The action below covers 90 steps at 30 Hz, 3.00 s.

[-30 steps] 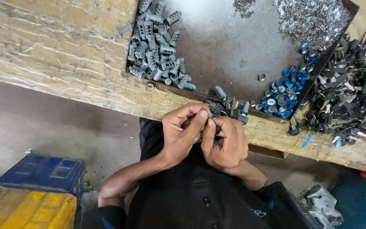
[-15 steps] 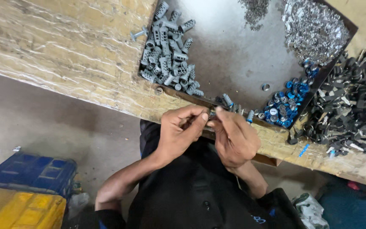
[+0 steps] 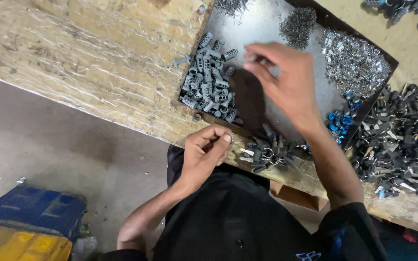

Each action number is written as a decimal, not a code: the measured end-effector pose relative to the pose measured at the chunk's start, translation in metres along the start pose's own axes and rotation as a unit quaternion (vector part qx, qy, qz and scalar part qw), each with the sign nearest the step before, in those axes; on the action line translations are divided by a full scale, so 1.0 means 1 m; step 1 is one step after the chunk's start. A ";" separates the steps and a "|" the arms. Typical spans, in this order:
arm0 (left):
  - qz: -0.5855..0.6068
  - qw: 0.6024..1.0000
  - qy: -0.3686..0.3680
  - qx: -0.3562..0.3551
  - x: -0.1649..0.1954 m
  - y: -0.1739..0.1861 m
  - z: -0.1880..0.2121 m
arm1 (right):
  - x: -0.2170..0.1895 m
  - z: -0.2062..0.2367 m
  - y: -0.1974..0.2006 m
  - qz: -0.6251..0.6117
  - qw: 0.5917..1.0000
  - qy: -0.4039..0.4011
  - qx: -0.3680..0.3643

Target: The person sits at a workbench and assembles small hardware by hand, picking gray plastic wall anchors and blue metal screws from a tray and threading a screw into each anchor. Finished assemblies are set on the bench edge, forming a growing pile.

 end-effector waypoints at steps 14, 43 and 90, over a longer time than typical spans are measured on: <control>0.050 0.995 0.043 -0.069 0.013 -0.022 -0.012 | 0.009 0.062 0.014 0.057 0.996 -0.063 0.017; -0.393 0.915 -0.003 -0.095 0.022 -0.088 0.022 | -0.036 0.227 0.030 -0.089 0.965 -0.071 0.235; -0.169 0.980 0.033 -0.101 -0.006 -0.082 -0.022 | 0.055 0.194 0.069 0.347 0.909 -0.184 0.142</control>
Point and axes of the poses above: each hand's wrist, its own z-axis away from the middle knuckle, its own y-axis out of the back of the hand, x = y × z, the point moved 10 cm from there along -z, towards the middle knuckle, and after that the axes turned 2 degrees about -y, right-handed, at the moved point
